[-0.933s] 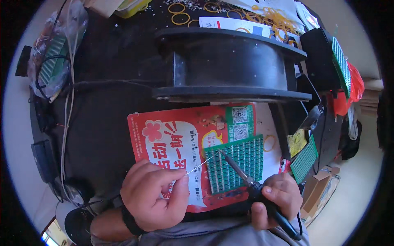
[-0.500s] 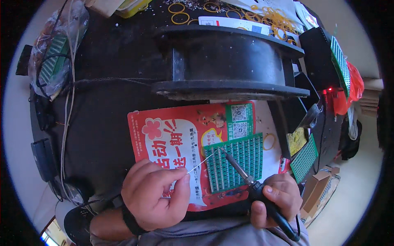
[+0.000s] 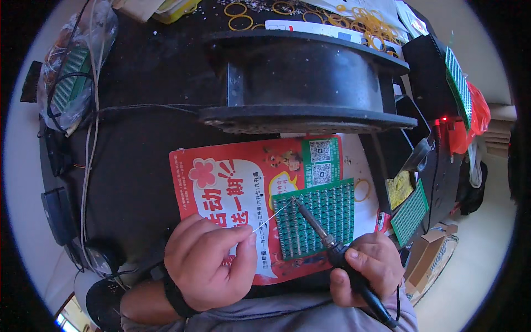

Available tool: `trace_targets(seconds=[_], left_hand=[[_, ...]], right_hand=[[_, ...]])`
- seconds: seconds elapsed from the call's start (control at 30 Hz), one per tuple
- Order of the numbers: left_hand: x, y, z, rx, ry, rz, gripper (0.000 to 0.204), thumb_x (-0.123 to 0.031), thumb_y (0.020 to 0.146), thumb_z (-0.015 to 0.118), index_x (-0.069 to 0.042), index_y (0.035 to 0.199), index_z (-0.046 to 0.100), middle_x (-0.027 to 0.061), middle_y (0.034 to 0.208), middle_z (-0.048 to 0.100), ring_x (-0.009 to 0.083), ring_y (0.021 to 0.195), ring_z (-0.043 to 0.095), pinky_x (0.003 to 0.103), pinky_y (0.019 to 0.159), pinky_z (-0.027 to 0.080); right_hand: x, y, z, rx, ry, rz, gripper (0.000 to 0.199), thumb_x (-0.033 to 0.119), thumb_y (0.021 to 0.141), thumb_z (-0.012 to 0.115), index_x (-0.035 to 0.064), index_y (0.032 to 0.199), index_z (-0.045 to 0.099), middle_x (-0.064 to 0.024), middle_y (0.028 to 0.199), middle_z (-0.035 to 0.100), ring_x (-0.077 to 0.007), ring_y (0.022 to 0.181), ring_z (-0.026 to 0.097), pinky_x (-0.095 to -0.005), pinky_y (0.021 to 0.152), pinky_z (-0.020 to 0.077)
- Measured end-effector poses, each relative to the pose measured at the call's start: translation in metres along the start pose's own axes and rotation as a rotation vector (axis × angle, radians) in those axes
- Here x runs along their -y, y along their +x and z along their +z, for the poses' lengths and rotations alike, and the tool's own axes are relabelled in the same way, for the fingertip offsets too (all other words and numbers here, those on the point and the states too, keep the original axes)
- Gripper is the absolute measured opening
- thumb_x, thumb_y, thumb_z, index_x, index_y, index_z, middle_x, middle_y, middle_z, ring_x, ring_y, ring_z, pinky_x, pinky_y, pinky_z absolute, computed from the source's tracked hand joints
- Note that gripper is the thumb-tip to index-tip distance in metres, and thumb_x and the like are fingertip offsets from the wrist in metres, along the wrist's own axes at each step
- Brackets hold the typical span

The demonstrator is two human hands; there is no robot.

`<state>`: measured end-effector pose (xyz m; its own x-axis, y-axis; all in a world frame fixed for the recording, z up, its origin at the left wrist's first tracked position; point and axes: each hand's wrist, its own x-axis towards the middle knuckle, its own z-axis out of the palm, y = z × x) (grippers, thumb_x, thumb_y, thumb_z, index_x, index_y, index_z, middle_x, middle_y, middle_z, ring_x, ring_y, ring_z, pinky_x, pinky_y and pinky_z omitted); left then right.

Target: Soldering electronic components onto a printed circuit board.

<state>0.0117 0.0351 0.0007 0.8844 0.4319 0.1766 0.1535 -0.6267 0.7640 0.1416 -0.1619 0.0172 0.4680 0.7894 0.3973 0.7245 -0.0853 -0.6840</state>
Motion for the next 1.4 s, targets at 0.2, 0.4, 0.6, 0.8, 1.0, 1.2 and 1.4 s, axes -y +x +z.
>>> trace_targets(seconds=[0.2,0.4,0.6,0.8,1.0,1.2,1.4], left_hand=[[-0.001,0.002,0.000,0.023,0.006,0.028,0.017,0.004,0.067,0.069,-0.001,0.082,0.063,0.0077,0.065,0.061,0.0213,0.052,0.057,0.032,0.051,0.046],[0.000,0.002,0.001,0.047,0.013,0.055,0.017,0.004,0.067,0.070,-0.001,0.081,0.063,0.0072,0.065,0.059,0.0214,0.052,0.057,0.031,0.050,0.045],[0.001,0.000,0.007,-0.003,-0.021,0.073,0.020,0.004,0.067,0.071,-0.005,0.082,0.062,0.0030,0.059,0.055,0.0186,0.047,0.051,0.033,0.051,0.041],[0.001,-0.002,0.007,0.034,0.019,0.085,0.022,0.004,0.066,0.072,-0.005,0.084,0.063,0.0028,0.060,0.055,0.0192,0.048,0.051,0.032,0.050,0.041],[0.001,-0.001,0.008,0.028,0.028,0.117,0.023,0.005,0.065,0.072,-0.004,0.084,0.063,0.0041,0.061,0.055,0.0205,0.048,0.051,0.033,0.050,0.042],[0.002,-0.001,0.011,0.019,0.037,0.151,0.023,0.006,0.066,0.073,-0.003,0.085,0.063,0.0058,0.062,0.057,0.0222,0.050,0.054,0.034,0.049,0.043],[0.001,-0.002,0.013,0.003,0.037,0.164,0.022,0.006,0.068,0.073,-0.002,0.086,0.063,0.0066,0.062,0.057,0.0225,0.050,0.055,0.034,0.049,0.043]], right_hand=[[-0.003,0.002,0.002,0.016,-0.015,-0.098,0.030,0.004,0.066,0.075,-0.0062,0.089,0.059,-0.0087,0.063,0.059,-0.0176,0.050,0.057,-0.0259,0.044,0.0456],[-0.004,0.003,0.004,0.023,-0.013,-0.118,0.030,0.004,0.067,0.074,-0.0062,0.090,0.058,-0.0079,0.062,0.059,-0.0174,0.049,0.057,-0.0251,0.044,0.0456],[-0.002,-0.001,0.003,0.026,-0.026,-0.129,0.029,0.004,0.067,0.075,-0.0059,0.089,0.058,-0.0067,0.060,0.058,-0.0173,0.049,0.057,-0.0251,0.044,0.0460],[0.000,-0.004,0.006,0.020,-0.039,-0.117,0.029,0.004,0.067,0.076,-0.0058,0.088,0.058,-0.0068,0.059,0.058,-0.0174,0.048,0.056,-0.0244,0.044,0.0457],[0.007,-0.007,0.005,0.040,-0.059,-0.068,0.031,0.005,0.067,0.077,-0.0056,0.089,0.058,-0.0080,0.061,0.059,-0.0180,0.050,0.056,-0.0243,0.045,0.0462],[0.007,-0.015,0.009,0.032,-0.064,-0.058,0.034,0.005,0.068,0.080,-0.0061,0.090,0.057,-0.0103,0.066,0.061,-0.0204,0.056,0.059,-0.0262,0.048,0.0492],[0.008,-0.016,0.014,0.004,-0.062,-0.051,0.036,0.006,0.069,0.081,-0.0071,0.091,0.056,-0.0116,0.066,0.061,-0.0226,0.058,0.061,-0.0282,0.051,0.0518]])
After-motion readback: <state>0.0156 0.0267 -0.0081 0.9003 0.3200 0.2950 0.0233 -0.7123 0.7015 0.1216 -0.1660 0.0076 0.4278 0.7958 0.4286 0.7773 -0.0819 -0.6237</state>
